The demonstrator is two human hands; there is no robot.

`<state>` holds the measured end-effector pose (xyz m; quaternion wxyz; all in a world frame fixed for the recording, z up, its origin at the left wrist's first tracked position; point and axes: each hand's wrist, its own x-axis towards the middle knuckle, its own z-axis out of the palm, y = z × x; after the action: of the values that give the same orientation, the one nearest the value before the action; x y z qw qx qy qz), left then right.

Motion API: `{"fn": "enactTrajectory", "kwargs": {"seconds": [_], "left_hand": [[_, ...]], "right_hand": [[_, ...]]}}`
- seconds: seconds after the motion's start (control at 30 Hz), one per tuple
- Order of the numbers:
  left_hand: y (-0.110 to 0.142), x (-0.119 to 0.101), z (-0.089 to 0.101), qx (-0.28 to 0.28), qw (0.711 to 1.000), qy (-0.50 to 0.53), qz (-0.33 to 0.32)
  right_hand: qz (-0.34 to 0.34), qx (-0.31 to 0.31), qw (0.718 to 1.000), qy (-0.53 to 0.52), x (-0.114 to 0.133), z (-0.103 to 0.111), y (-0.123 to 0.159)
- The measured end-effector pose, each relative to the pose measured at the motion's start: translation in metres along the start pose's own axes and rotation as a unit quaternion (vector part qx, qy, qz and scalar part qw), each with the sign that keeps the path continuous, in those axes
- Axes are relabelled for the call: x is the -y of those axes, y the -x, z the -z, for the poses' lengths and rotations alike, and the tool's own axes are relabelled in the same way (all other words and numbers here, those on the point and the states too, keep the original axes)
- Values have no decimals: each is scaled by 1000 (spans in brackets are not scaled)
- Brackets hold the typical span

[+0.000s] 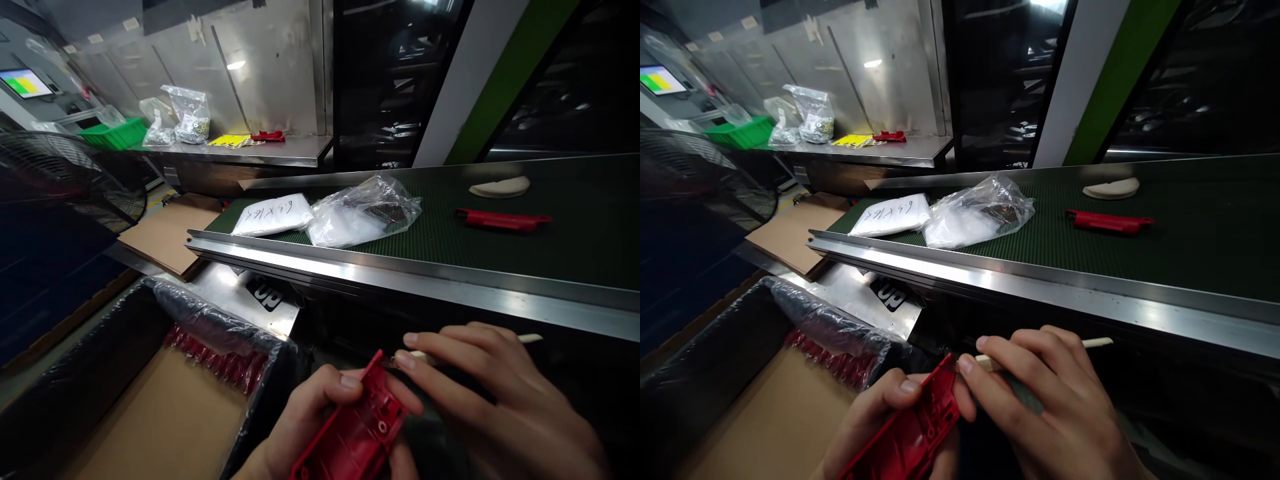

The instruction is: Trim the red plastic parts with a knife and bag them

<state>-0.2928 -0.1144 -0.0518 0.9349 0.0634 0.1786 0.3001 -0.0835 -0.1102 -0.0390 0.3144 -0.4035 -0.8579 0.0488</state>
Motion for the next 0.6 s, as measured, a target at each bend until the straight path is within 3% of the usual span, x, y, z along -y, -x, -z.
{"fn": "enactTrajectory", "kwargs": {"seconds": [0.13, 0.23, 0.33, 0.47, 0.6], "left_hand": [[1, -1, -5, -20, 1000, -3, 4], [0, 0, -1, -29, 999, -12, 16], [-3, -2, 3, -2, 1000, -22, 19], [-2, -9, -8, -15, 997, -63, 51], [5, -9, -20, -45, 964, -219, 147]], "right_hand": [[-10, 5, 1000, -15, -3, 1, 1], [35, 20, 999, 9, -11, 4, 3], [77, 36, 996, 22, -18, 4, 5], [-4, 5, 1000, 14, -9, 2, 8], [-67, -15, 998, 14, 7, 4, 12]]}}
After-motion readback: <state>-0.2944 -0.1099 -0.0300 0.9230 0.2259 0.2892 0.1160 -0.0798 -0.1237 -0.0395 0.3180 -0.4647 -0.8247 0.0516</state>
